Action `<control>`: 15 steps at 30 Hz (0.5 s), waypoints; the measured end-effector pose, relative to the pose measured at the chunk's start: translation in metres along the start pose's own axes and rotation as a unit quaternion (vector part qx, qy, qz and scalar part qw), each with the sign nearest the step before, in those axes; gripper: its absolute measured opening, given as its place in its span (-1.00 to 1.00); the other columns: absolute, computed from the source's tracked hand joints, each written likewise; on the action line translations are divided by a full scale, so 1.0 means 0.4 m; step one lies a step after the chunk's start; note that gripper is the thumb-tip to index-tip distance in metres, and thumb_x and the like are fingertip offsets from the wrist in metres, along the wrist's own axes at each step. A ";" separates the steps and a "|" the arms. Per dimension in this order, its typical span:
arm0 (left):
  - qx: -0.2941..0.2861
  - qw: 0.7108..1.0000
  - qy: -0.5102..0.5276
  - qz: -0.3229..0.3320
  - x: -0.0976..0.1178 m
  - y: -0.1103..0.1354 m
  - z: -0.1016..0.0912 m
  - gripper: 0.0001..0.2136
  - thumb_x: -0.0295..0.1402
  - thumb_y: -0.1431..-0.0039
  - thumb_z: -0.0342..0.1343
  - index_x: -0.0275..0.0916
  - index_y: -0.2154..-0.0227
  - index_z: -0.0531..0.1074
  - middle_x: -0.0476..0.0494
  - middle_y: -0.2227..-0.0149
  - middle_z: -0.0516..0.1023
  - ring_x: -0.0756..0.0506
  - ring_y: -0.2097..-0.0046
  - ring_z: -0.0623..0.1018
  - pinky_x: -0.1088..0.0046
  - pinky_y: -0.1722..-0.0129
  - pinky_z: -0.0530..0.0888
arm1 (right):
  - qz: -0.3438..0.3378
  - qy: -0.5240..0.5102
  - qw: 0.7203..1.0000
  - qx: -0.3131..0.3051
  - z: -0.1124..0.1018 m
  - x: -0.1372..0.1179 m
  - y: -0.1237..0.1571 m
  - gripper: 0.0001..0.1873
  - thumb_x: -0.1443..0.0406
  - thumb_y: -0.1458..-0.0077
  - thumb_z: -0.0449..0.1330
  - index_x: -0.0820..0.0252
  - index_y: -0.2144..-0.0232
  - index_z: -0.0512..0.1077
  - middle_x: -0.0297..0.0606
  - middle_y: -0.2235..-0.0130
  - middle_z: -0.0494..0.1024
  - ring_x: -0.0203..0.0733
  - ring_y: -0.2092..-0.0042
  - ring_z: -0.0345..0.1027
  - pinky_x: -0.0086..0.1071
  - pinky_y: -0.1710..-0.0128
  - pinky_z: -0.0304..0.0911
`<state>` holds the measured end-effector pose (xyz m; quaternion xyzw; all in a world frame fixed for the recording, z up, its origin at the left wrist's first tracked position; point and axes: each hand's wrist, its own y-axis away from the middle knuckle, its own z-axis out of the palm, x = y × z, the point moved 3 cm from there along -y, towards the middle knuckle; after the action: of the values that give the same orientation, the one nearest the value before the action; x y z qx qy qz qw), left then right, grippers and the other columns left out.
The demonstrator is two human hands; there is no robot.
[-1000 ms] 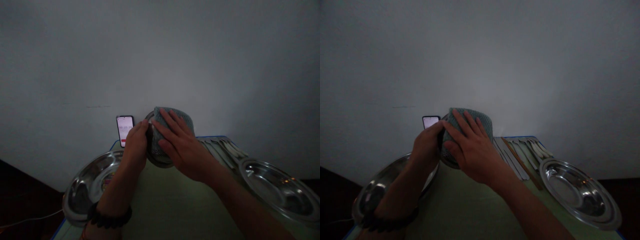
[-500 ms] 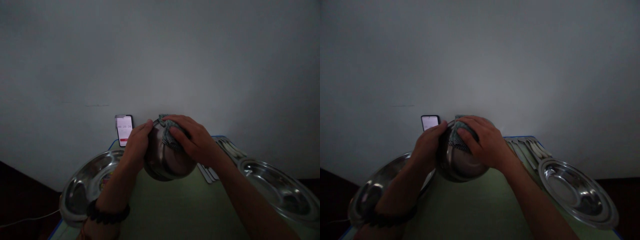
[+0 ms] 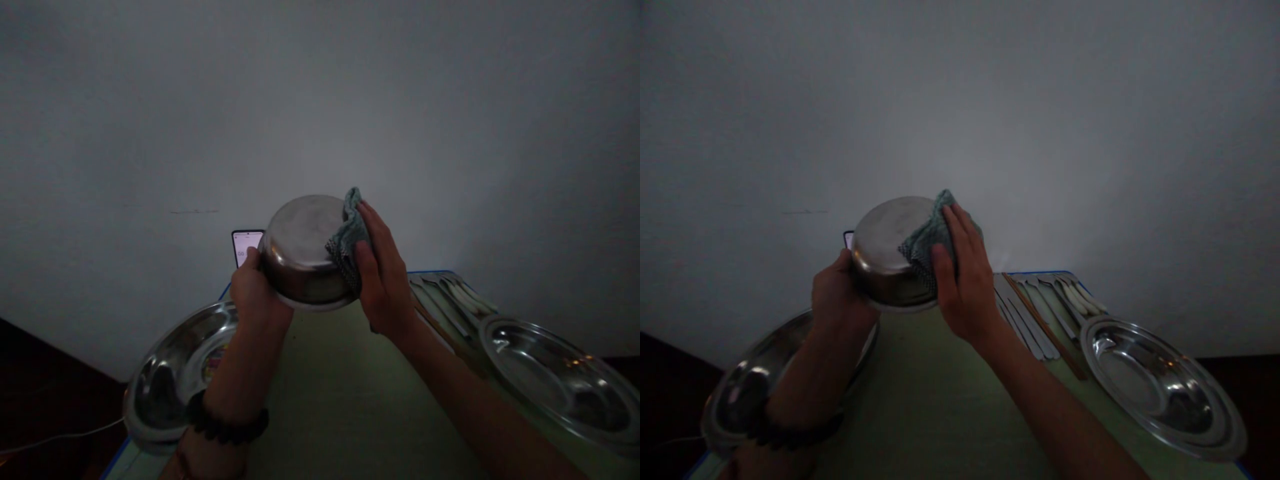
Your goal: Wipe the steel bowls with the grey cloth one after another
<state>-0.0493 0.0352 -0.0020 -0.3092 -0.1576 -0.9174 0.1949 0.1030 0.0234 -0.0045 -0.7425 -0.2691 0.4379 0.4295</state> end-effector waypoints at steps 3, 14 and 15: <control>-0.021 0.999 0.007 -0.029 0.007 0.003 0.006 -0.69 -0.42 -0.30 -0.18 -0.27 0.30 0.50 -0.17 0.29 0.62 -0.07 0.09 0.56 0.47 0.18 0.51 | -0.077 0.076 0.993 -0.057 0.016 -0.030 0.015 -0.39 0.24 -0.24 -0.09 0.16 -0.30 -0.08 -0.14 -0.36 -0.08 -0.06 -0.37 -0.24 -0.01 -0.31 -0.15; -0.234 0.971 -0.001 -0.039 -0.024 0.086 0.059 -0.57 -0.20 -0.34 -0.24 -0.27 0.18 0.52 -0.19 0.12 0.60 -0.15 -0.06 0.49 0.33 0.05 0.48 | -0.151 0.193 0.962 -0.119 0.012 -0.021 0.008 -0.37 0.24 -0.24 -0.05 0.20 -0.30 -0.08 -0.11 -0.33 0.06 -0.07 -0.37 -0.29 0.01 -0.31 -0.20; -0.232 0.972 -0.011 -0.038 -0.028 0.091 0.058 -0.58 -0.20 -0.34 -0.23 -0.26 0.21 0.52 -0.16 0.13 0.60 -0.13 -0.06 0.48 0.37 0.04 0.47 | -0.155 0.189 0.962 -0.120 0.011 -0.023 0.008 -0.38 0.24 -0.24 -0.05 0.20 -0.30 -0.07 -0.12 -0.33 0.05 -0.08 -0.37 -0.27 0.00 -0.31 -0.18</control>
<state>-0.0126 0.0158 0.0147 -0.3496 0.0459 -0.9322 0.0813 0.0948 0.0166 -0.0043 -0.8072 -0.3454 0.1819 0.4428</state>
